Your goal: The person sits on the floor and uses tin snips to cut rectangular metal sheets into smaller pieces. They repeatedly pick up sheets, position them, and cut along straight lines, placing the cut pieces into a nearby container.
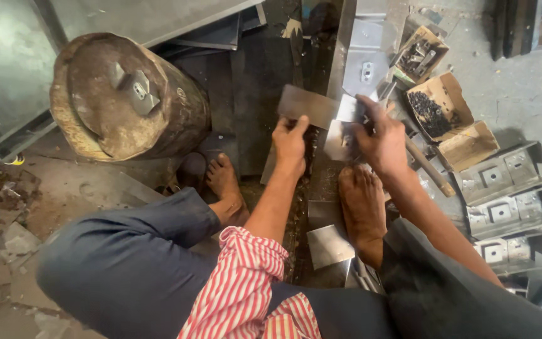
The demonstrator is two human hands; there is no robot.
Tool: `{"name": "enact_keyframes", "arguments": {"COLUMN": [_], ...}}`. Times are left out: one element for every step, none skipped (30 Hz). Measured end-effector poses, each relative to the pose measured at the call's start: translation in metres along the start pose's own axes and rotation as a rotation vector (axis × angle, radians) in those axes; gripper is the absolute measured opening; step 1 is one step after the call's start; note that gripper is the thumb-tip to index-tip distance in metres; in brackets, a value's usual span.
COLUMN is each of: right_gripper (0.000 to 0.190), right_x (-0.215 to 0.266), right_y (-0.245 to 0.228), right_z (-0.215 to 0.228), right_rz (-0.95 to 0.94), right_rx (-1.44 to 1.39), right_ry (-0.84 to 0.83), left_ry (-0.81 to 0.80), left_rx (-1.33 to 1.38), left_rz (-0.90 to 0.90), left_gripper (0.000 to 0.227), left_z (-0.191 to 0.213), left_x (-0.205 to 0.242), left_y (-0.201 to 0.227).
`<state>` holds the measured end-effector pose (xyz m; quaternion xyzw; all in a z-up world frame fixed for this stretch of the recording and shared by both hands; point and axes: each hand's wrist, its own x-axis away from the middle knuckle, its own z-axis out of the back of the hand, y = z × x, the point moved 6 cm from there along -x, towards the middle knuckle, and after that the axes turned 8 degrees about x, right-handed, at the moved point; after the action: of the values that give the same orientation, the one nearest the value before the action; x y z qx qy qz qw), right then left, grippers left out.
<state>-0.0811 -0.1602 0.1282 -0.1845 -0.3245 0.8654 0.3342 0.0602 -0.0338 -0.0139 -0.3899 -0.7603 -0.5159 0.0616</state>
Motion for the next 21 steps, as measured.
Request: {"name": "enact_keyframes", "arguments": {"right_gripper": [0.052,0.054,0.056,0.054,0.053,0.052,0.052,0.052,0.051,0.051,0.051,0.051,0.051,0.051,0.05,0.051,0.051,0.051,0.053,0.054,0.055], "right_x": [-0.004,-0.007,-0.009,-0.01,-0.011,-0.012,-0.012,-0.013,-0.012,-0.013,-0.015,-0.015,-0.014,-0.013,-0.012,-0.013,-0.013,-0.012,-0.01,-0.01,-0.009], "right_y": [-0.006,-0.012,-0.019,-0.024,-0.028,-0.031,-0.032,-0.033,-0.033,-0.035,-0.036,-0.036,-0.037,-0.038,-0.038,-0.033,-0.027,-0.022,-0.02,-0.019,-0.017], "right_z": [-0.003,-0.007,-0.011,-0.015,-0.019,-0.022,-0.022,-0.023,-0.023,-0.023,-0.023,-0.022,-0.021,-0.019,-0.018,-0.021,-0.025,-0.03,-0.031,-0.033,-0.034], "right_rz": [0.021,0.04,0.059,0.069,0.079,0.086,0.079,0.072,0.066,0.075,0.085,0.092,0.117,0.141,0.166,0.095,0.025,-0.045,-0.081,-0.113,-0.145], "right_rx": [0.023,0.044,0.064,0.082,0.099,0.121,0.13,0.136,0.143,0.145,0.147,0.151,0.162,0.176,0.19,0.115,0.04,-0.036,-0.034,-0.031,-0.028], "right_ry": [-0.001,-0.004,-0.007,-0.019,-0.031,-0.044,-0.025,-0.008,0.01,0.03,0.051,0.071,0.105,0.138,0.17,0.118,0.065,0.011,0.01,0.01,0.011], "left_ry": [0.032,0.066,0.065,0.064,0.062,0.072,0.081,0.093,0.09,0.085,0.081,0.091,0.102,0.113,0.126,0.141,0.157,0.098,0.04,-0.021,-0.073], "left_rx": [0.088,0.173,0.195,0.217,0.239,0.244,0.249,0.253,0.251,0.247,0.243,0.242,0.24,0.242,0.269,0.295,0.322,0.335,0.348,0.362,0.242], "left_rz": [0.072,0.145,0.141,0.143,0.145,0.134,0.123,0.111,0.089,0.062,0.035,0.039,0.044,0.051,0.051,0.049,0.048,0.018,-0.012,-0.044,-0.044], "left_gripper": [0.039,0.04,0.038,0.037,0.036,0.035,0.035,0.035,0.034,0.033,0.033,0.032,0.031,0.031,0.032,0.033,0.033,0.032,0.031,0.032,0.032], "left_z": [0.003,0.006,0.007,0.006,0.005,0.004,0.003,0.004,0.004,0.005,0.008,0.01,0.013,0.016,0.018,0.021,0.023,0.02,0.016,0.01,0.004], "left_x": [-0.005,-0.006,-0.008,-0.007,-0.007,-0.006,-0.006,-0.006,-0.006,-0.007,-0.009,-0.011,-0.013,-0.015,-0.016,-0.017,-0.016,-0.014,-0.011,-0.007,-0.002], "left_y": [0.003,0.006,0.014,0.02,0.024,0.027,0.029,0.03,0.031,0.032,0.034,0.032,0.03,0.027,0.025,0.024,0.023,0.023,0.024,0.026,0.026]}}
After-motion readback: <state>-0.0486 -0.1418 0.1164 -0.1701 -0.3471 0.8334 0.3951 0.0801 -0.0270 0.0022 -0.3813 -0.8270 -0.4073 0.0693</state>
